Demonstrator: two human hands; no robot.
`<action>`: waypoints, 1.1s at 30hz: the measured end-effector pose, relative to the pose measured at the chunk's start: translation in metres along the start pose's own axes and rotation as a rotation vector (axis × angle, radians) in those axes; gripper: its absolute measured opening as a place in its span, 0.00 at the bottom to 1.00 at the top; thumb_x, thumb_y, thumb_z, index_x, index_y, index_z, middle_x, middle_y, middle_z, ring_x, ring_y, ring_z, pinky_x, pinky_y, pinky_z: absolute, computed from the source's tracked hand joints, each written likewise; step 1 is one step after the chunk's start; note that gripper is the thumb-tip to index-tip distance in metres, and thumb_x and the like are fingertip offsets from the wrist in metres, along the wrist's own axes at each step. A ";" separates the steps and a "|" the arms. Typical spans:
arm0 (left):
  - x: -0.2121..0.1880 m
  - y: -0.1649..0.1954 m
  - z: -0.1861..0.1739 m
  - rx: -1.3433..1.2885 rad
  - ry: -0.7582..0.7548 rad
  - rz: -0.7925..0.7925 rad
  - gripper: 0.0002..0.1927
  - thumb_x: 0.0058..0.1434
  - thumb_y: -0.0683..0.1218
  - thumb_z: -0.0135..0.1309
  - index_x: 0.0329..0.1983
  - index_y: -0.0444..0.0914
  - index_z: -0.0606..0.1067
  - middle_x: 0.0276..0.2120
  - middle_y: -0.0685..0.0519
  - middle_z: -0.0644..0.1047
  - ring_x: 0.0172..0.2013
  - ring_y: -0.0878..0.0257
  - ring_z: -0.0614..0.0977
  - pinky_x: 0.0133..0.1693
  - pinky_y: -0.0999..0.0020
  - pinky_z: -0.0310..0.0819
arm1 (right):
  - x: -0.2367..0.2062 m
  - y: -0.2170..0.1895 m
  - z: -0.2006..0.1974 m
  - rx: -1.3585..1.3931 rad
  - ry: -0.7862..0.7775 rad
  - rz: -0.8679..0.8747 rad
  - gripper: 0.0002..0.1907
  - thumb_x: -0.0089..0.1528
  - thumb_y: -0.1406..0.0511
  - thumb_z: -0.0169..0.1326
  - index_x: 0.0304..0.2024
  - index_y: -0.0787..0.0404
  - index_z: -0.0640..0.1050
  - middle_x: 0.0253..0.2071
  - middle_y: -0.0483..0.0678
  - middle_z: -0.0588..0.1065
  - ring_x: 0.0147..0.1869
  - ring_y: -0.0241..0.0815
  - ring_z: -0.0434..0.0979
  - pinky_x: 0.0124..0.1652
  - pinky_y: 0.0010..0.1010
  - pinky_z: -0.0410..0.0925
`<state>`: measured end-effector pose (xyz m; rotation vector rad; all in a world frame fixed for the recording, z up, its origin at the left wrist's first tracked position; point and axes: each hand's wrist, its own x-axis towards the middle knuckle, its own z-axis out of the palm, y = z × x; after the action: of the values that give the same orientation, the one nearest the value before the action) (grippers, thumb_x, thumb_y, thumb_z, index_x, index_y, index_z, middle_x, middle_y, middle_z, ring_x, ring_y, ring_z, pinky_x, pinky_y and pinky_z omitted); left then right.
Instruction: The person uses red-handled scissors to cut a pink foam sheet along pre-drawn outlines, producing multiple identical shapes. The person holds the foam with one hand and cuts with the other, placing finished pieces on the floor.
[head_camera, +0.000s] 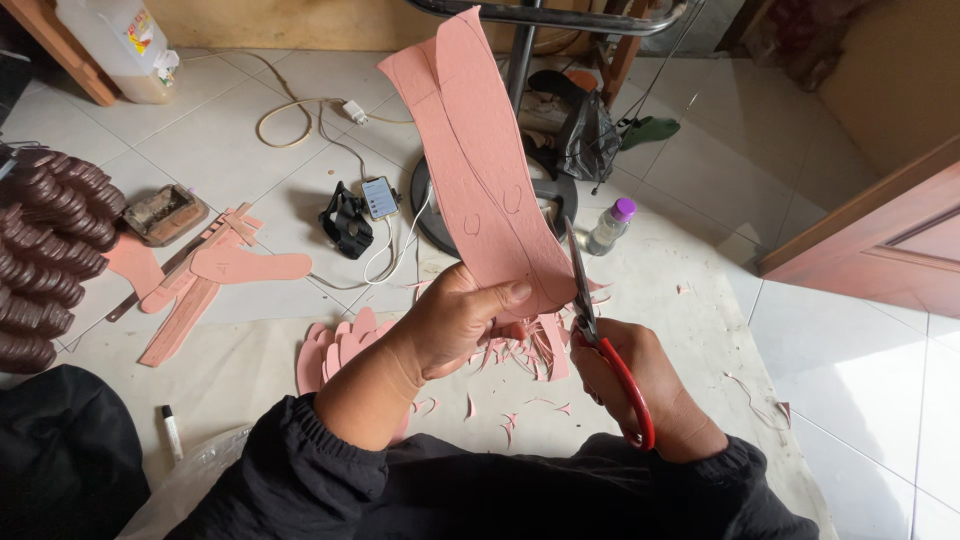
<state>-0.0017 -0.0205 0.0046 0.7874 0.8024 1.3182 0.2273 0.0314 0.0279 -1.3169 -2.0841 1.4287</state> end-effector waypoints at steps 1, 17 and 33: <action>-0.001 -0.001 0.001 -0.019 -0.012 0.024 0.17 0.67 0.44 0.52 0.58 0.36 0.72 0.47 0.53 0.79 0.43 0.66 0.82 0.45 0.67 0.79 | 0.000 -0.001 0.000 -0.011 0.005 0.026 0.11 0.60 0.63 0.53 0.34 0.67 0.78 0.17 0.47 0.72 0.20 0.35 0.69 0.22 0.30 0.65; -0.005 0.003 -0.001 0.111 -0.067 -0.065 0.17 0.67 0.45 0.52 0.58 0.36 0.73 0.44 0.53 0.79 0.40 0.67 0.79 0.41 0.66 0.77 | -0.005 -0.009 -0.003 -0.081 -0.038 0.036 0.10 0.58 0.63 0.54 0.33 0.65 0.78 0.20 0.46 0.72 0.24 0.34 0.71 0.27 0.29 0.68; -0.005 0.002 0.000 0.102 -0.006 -0.105 0.18 0.65 0.47 0.54 0.57 0.40 0.74 0.44 0.57 0.79 0.39 0.69 0.77 0.40 0.70 0.73 | -0.005 -0.015 0.002 0.052 -0.074 0.114 0.13 0.61 0.63 0.51 0.26 0.67 0.74 0.16 0.47 0.69 0.19 0.36 0.66 0.22 0.31 0.63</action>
<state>-0.0031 -0.0252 0.0066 0.8181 0.8996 1.1890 0.2209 0.0248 0.0405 -1.4031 -2.0322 1.5905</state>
